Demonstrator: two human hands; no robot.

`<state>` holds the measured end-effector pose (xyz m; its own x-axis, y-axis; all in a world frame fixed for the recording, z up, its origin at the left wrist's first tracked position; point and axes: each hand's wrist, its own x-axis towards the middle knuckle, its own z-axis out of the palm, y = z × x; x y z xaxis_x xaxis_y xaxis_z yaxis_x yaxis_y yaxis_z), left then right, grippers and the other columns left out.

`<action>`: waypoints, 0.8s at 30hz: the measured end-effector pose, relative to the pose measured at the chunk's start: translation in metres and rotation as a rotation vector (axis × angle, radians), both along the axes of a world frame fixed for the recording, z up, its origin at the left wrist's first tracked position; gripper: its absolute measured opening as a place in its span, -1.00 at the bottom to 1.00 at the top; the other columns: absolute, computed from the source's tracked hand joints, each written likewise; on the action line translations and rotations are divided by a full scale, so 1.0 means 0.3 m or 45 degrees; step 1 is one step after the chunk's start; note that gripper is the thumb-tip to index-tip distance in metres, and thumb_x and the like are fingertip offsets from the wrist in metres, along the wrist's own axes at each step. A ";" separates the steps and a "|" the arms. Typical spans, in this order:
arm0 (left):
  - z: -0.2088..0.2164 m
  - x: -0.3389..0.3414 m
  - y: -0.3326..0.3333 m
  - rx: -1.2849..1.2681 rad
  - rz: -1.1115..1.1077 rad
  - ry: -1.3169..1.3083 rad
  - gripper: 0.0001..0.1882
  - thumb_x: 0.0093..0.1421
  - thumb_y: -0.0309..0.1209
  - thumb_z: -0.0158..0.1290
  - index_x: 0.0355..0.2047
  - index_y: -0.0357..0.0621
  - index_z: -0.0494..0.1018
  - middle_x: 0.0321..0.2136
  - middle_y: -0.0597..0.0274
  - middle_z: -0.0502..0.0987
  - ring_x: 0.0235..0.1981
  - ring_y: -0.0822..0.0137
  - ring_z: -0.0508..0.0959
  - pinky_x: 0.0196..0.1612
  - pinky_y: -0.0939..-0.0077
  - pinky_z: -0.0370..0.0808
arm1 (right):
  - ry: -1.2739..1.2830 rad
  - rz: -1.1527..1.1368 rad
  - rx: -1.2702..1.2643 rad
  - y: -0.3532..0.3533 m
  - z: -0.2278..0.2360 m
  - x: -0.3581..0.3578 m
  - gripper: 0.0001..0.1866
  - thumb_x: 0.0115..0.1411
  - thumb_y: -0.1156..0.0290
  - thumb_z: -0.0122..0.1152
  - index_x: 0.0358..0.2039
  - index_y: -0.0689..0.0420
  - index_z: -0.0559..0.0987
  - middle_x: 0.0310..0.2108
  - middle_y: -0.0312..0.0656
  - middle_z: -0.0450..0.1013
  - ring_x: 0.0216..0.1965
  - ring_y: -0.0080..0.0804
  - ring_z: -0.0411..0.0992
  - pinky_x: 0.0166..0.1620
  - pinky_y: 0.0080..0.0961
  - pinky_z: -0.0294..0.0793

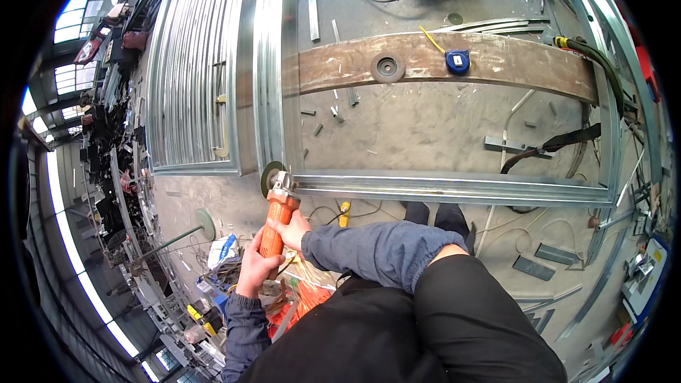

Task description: The person uses an angle grinder to smooth the edges of metal frame pieces on a workbench. They repeatedly reposition the frame and grind different sections, then place the finished pieces aside.

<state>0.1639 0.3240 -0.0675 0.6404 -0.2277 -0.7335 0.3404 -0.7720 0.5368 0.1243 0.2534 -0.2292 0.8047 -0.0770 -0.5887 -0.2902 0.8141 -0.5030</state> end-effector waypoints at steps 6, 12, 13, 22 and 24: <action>-0.027 -0.064 0.107 -0.201 0.102 -0.119 0.01 -0.04 -0.65 0.27 0.48 -0.27 0.17 -0.01 0.16 0.58 -0.20 0.45 0.59 -0.18 0.55 0.58 | -0.020 0.057 -0.019 -0.028 0.094 -0.045 -0.34 0.30 0.20 0.43 0.25 0.28 0.36 0.11 0.02 0.53 0.14 -0.20 0.53 0.23 -0.22 0.49; -0.031 -0.083 0.218 -0.157 0.141 -0.001 -0.02 -0.01 -0.62 0.28 0.47 -0.24 0.20 0.02 0.16 0.57 -0.12 0.42 0.59 -0.08 0.51 0.57 | -0.060 0.244 -0.100 0.025 0.088 -0.087 -0.26 0.36 0.23 0.36 0.36 0.36 0.23 0.28 0.13 0.40 0.31 -0.13 0.40 0.36 -0.16 0.39; -0.044 -0.078 0.228 -0.164 0.124 -0.004 -0.03 0.00 -0.61 0.28 0.47 -0.24 0.21 0.01 0.17 0.57 -0.17 0.44 0.58 -0.13 0.53 0.57 | -0.046 0.241 -0.089 0.019 0.091 -0.091 -0.26 0.37 0.21 0.35 0.35 0.36 0.24 0.27 0.13 0.41 0.32 -0.11 0.40 0.36 -0.17 0.39; -0.059 -0.032 0.174 -0.210 0.191 0.081 -0.03 0.00 -0.61 0.28 0.47 -0.17 0.22 -0.07 0.29 0.54 -0.29 0.51 0.53 -0.31 0.60 0.47 | -0.059 0.150 -0.148 -0.020 0.087 -0.051 -0.28 0.37 0.21 0.35 0.34 0.35 0.26 0.23 0.11 0.45 0.29 -0.12 0.42 0.33 -0.18 0.41; -0.062 -0.024 0.170 -0.204 0.218 0.103 -0.02 -0.03 -0.56 0.32 0.46 -0.21 0.23 0.01 0.28 0.54 -0.14 0.47 0.54 -0.12 0.54 0.53 | -0.068 0.123 -0.142 -0.019 0.080 -0.041 -0.29 0.37 0.23 0.35 0.34 0.34 0.26 0.22 0.09 0.45 0.28 -0.13 0.43 0.33 -0.19 0.42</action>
